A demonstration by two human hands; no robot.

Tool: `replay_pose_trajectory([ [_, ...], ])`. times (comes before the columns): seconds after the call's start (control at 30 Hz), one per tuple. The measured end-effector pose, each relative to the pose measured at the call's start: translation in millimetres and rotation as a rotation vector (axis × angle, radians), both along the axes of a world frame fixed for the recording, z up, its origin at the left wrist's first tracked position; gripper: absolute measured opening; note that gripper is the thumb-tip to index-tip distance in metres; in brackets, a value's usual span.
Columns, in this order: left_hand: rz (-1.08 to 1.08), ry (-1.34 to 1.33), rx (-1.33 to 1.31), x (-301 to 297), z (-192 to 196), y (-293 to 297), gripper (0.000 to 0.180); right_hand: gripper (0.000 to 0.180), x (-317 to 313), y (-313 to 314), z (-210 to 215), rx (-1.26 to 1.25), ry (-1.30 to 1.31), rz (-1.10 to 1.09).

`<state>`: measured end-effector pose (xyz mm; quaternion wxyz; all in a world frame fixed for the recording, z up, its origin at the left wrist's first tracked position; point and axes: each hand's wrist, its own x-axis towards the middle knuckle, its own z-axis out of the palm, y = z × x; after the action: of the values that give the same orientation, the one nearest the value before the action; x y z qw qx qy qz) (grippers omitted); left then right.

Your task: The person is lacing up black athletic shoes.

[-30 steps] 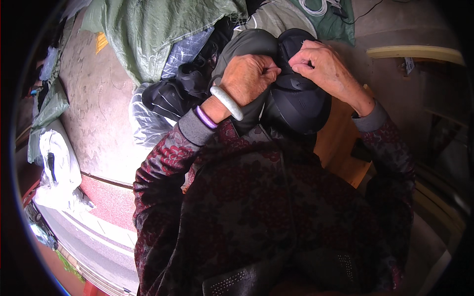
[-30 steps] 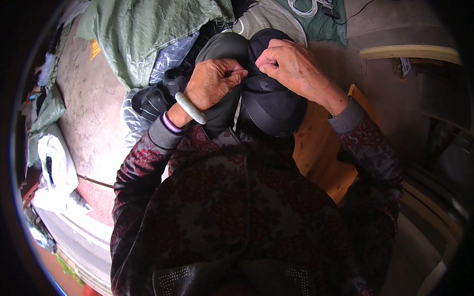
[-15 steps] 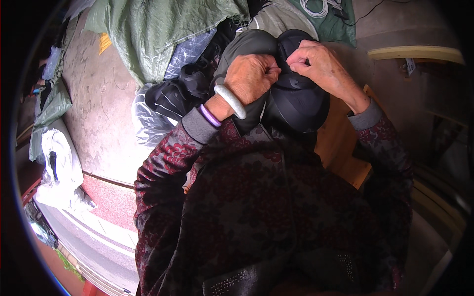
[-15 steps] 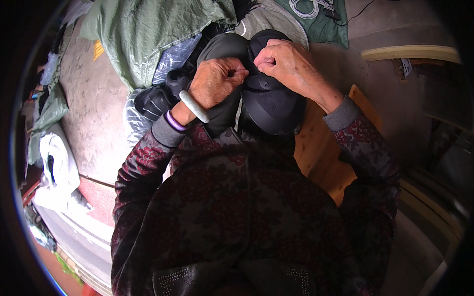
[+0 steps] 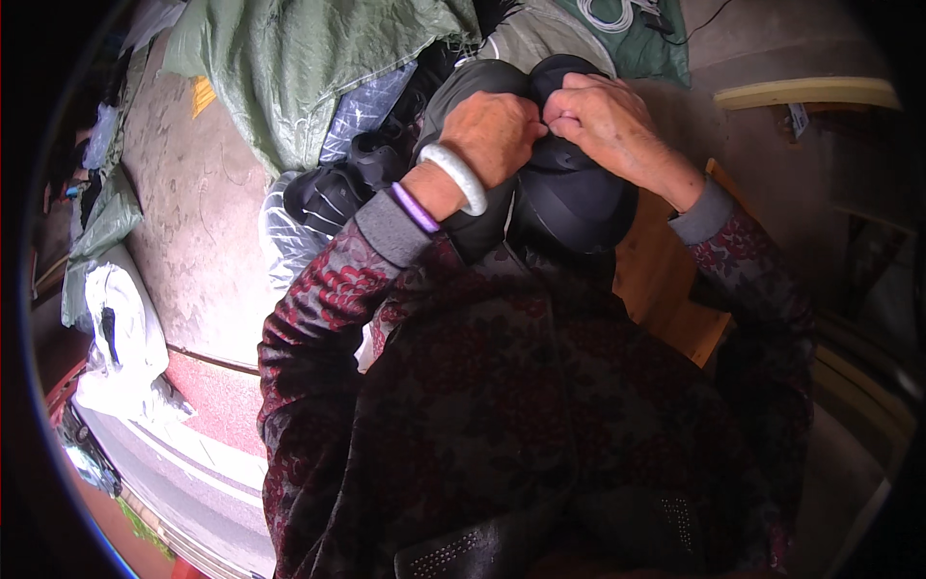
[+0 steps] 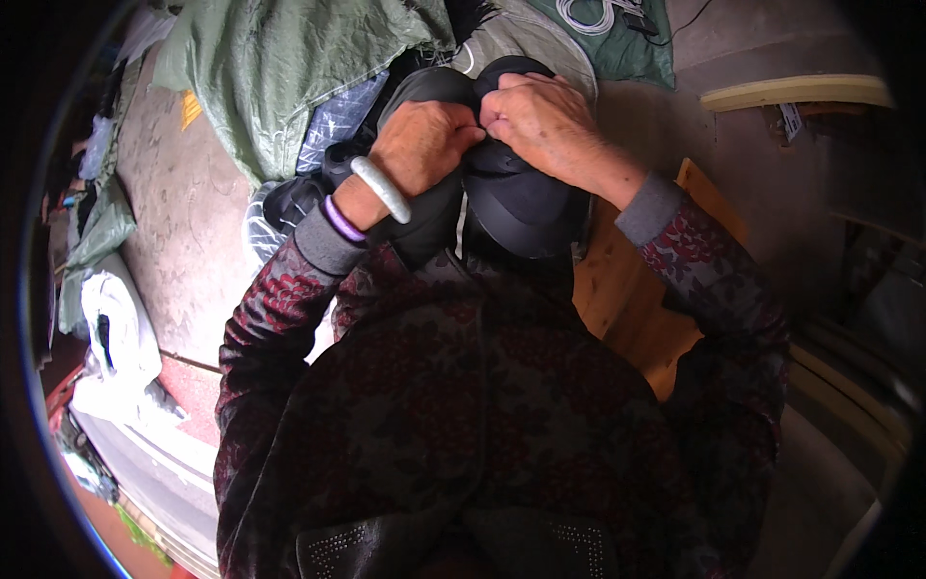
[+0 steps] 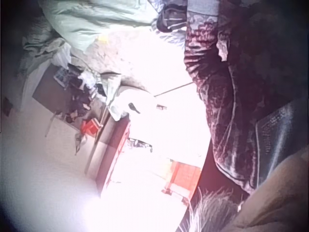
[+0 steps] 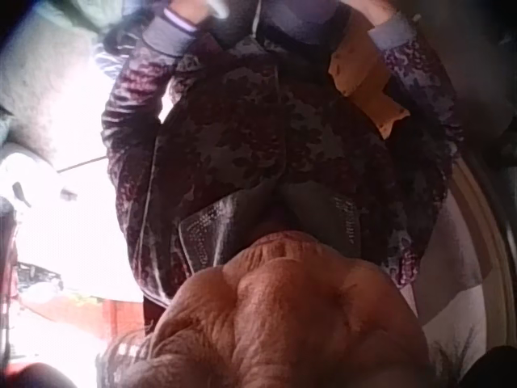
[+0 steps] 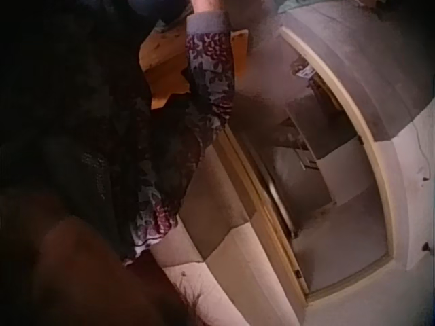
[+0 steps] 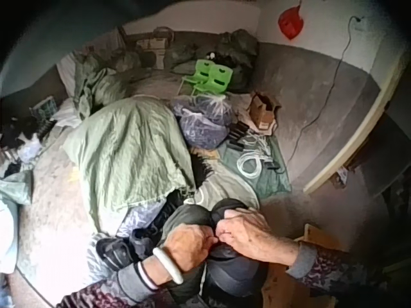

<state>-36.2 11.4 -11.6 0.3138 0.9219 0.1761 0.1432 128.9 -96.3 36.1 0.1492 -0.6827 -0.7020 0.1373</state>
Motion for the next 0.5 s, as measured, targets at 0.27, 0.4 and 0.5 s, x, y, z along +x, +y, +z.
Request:
replay_pose_trajectory([
  [0.27,-0.002,0.128,0.054,-16.6,14.0,7.3,0.02,0.007,22.5,-1.5,35.0,0.137,-0.153,0.103],
  [0.4,-0.025,0.204,0.016,-8.6,17.6,13.6,0.021,0.03,175.4,-25.6,61.8,0.331,-0.334,0.022],
  [0.5,-0.064,0.219,-0.004,-2.5,17.4,16.3,0.022,0.027,295.3,-64.7,121.7,0.082,-0.722,-0.32],
])
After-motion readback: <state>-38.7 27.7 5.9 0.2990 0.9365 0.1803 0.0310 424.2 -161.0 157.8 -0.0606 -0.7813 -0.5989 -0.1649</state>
